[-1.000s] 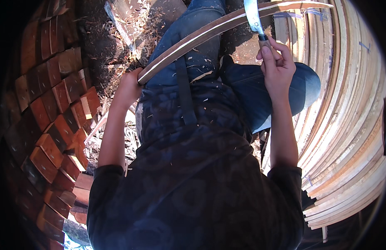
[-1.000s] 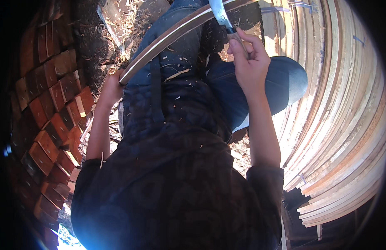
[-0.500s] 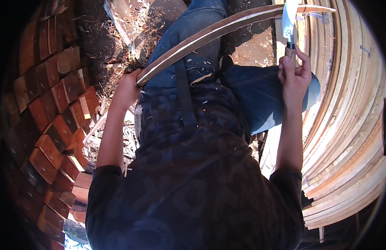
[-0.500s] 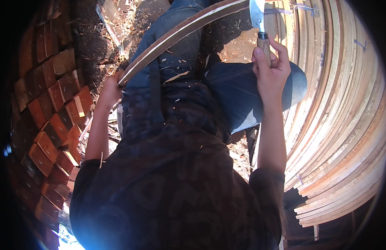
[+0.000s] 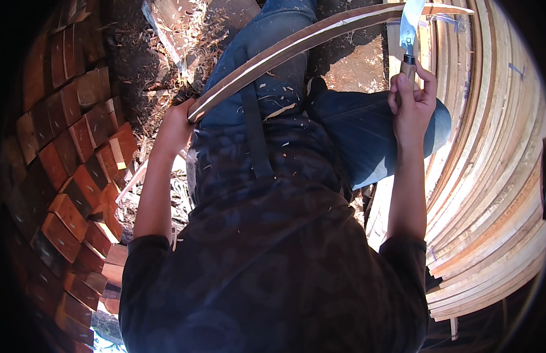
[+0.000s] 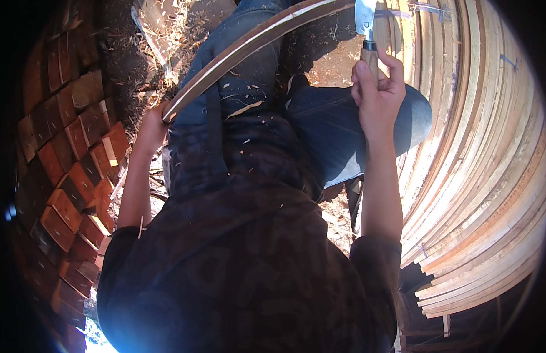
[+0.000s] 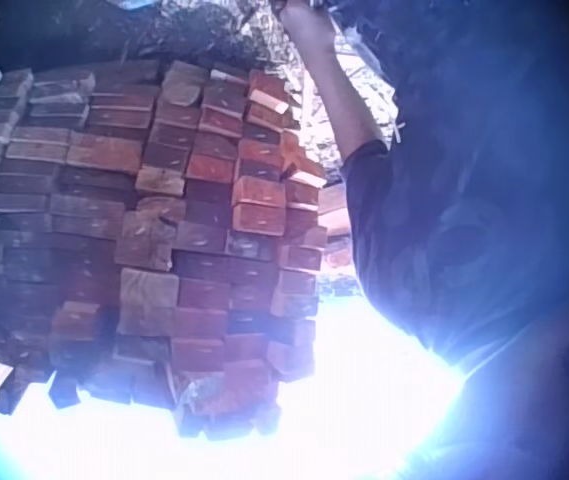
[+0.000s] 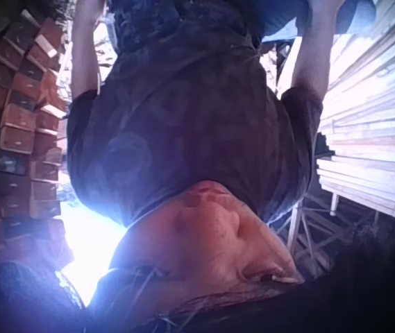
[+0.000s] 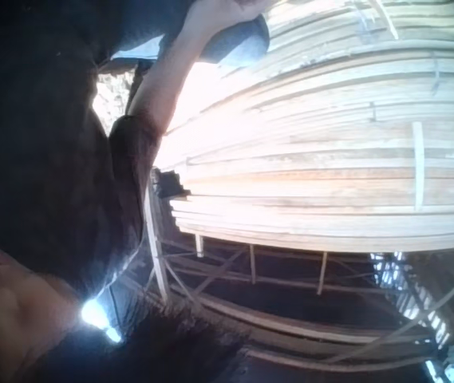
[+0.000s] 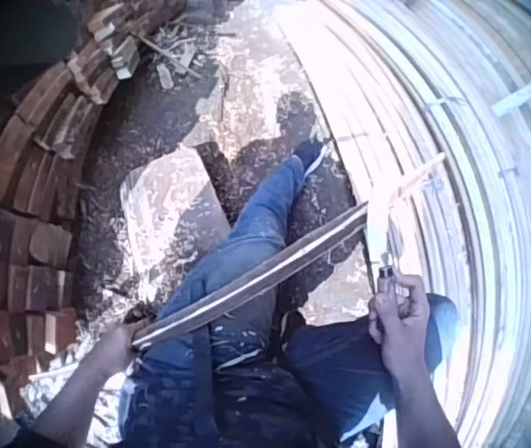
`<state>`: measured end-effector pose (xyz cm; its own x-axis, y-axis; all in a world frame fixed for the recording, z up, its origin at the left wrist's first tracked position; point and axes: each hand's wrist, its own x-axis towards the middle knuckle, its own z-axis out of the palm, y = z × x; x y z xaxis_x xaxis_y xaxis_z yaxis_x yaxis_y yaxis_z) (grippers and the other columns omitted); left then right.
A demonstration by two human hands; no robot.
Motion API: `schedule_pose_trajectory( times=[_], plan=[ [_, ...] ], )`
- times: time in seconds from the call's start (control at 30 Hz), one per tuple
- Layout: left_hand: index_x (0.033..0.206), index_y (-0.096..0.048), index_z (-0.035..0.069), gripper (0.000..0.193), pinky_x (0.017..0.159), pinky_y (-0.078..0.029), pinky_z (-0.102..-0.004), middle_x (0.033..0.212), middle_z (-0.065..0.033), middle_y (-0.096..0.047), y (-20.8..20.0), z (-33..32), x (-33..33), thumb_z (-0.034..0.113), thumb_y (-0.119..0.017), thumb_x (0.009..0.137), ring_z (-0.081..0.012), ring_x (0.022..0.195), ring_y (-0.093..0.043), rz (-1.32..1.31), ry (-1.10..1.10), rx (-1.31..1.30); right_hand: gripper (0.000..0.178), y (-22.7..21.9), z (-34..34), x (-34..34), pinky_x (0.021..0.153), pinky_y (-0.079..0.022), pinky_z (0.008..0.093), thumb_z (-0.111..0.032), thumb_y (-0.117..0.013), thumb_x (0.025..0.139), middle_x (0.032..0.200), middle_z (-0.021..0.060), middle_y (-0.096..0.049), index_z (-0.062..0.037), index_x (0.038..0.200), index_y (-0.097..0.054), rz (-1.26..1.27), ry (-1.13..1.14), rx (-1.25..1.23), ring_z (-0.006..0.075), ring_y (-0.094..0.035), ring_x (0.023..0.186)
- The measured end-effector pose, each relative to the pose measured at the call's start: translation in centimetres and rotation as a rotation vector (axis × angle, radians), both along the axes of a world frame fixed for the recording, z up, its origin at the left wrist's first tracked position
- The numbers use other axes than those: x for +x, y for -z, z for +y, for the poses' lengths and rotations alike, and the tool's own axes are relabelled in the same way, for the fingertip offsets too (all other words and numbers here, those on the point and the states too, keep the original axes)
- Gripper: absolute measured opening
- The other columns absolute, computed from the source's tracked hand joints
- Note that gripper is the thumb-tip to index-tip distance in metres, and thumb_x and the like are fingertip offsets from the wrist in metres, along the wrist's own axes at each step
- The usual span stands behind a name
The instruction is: The person sits on the ground and uses a curved knife to shave thin strips from a long wooden plank resting on their lap. They hold the plank with one hand and repeatedly scrape along its length with the knife, producing wood shavings that fall to the ground.
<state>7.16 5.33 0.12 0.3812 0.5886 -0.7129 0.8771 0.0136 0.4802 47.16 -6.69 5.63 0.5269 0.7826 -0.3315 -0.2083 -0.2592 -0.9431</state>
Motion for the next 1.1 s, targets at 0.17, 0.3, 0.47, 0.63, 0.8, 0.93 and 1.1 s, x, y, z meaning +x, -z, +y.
schedule_pose_trajectory(
  times=[0.17, 0.3, 0.47, 0.63, 0.8, 0.93, 1.1],
  plan=[
    [0.096, -0.061, 0.003, 0.022, 0.067, -0.046, -0.0444, 0.079, -0.0241, -0.062, -0.3, 0.4, 0.4, -0.006, -0.062, 0.076, -0.0429, 0.081, -0.061, 0.010, -0.001, -0.019, 0.034, 1.1, -0.5, -1.4, 0.050, -0.037, 0.0165, -0.005, -0.065, 0.091, 0.080, 0.0057, -0.063, -0.0037, 0.123, -0.053, -0.213, -0.379, -0.039, 0.0017, -0.050, 0.059],
    [0.095, -0.061, 0.003, 0.020, 0.064, -0.046, -0.0443, 0.076, -0.0230, -0.062, 0.2, -0.1, 0.0, -0.006, -0.060, 0.077, -0.0421, 0.076, -0.061, -0.054, -0.012, 0.015, 0.037, -0.1, 0.5, -1.3, 0.057, -0.039, 0.0164, -0.004, -0.066, 0.089, 0.083, 0.0026, -0.064, -0.0044, 0.125, -0.054, -0.154, -0.262, -0.163, 0.0009, -0.051, 0.065],
    [0.098, -0.062, 0.004, 0.025, 0.064, -0.047, -0.0440, 0.078, -0.0231, -0.062, -0.3, 0.2, 0.2, -0.008, -0.061, 0.076, -0.0421, 0.076, -0.062, 0.055, -0.019, -0.069, 0.037, -0.9, 1.2, 0.2, 0.058, -0.038, 0.0172, -0.005, -0.066, 0.090, 0.079, 0.0015, -0.063, -0.0051, 0.125, -0.053, -0.121, -0.339, -0.216, 0.0017, -0.050, 0.064],
    [0.099, -0.062, 0.004, 0.027, 0.065, -0.047, -0.0443, 0.077, -0.0227, -0.062, 0.5, -0.2, -0.4, -0.008, -0.062, 0.074, -0.0414, 0.077, -0.063, -0.052, 0.000, 0.037, 0.042, -0.1, 0.6, 0.2, 0.058, -0.038, 0.0177, -0.004, -0.065, 0.091, 0.080, 0.0009, -0.064, -0.0065, 0.130, -0.049, -0.340, -0.587, -0.211, 0.0021, -0.050, 0.066],
    [0.100, -0.062, 0.004, 0.029, 0.067, -0.047, -0.0453, 0.079, -0.0234, -0.063, -0.1, -0.2, 0.0, -0.008, -0.062, 0.074, -0.0426, 0.080, -0.061, -0.021, -0.033, -0.004, 0.040, -1.1, 1.6, -0.2, 0.059, -0.039, 0.0177, -0.004, -0.065, 0.090, 0.080, 0.0007, -0.064, -0.0066, 0.128, -0.050, -0.296, -0.543, -0.187, 0.0016, -0.049, 0.066],
    [0.101, -0.062, 0.004, 0.029, 0.068, -0.047, -0.0459, 0.080, -0.0237, -0.063, 0.2, -0.2, -0.3, -0.007, -0.062, 0.074, -0.0431, 0.082, -0.061, -0.032, -0.037, 0.001, 0.039, 0.8, 1.2, -1.1, 0.061, -0.040, 0.0174, -0.004, -0.064, 0.091, 0.079, 0.0016, -0.063, -0.0054, 0.128, -0.050, -0.311, -0.510, -0.102, 0.0026, -0.052, 0.068],
    [0.103, -0.062, 0.004, 0.030, 0.069, -0.047, -0.0452, 0.082, -0.0237, -0.063, 0.1, -0.3, 0.0, -0.007, -0.062, 0.075, -0.0435, 0.083, -0.061, -0.032, -0.044, -0.009, 0.036, 0.3, 1.3, -1.9, 0.061, -0.042, 0.0183, -0.004, -0.063, 0.091, 0.081, 0.0021, -0.064, -0.0064, 0.125, -0.051, -0.232, -0.504, -0.157, 0.0033, -0.054, 0.069]
  ],
)
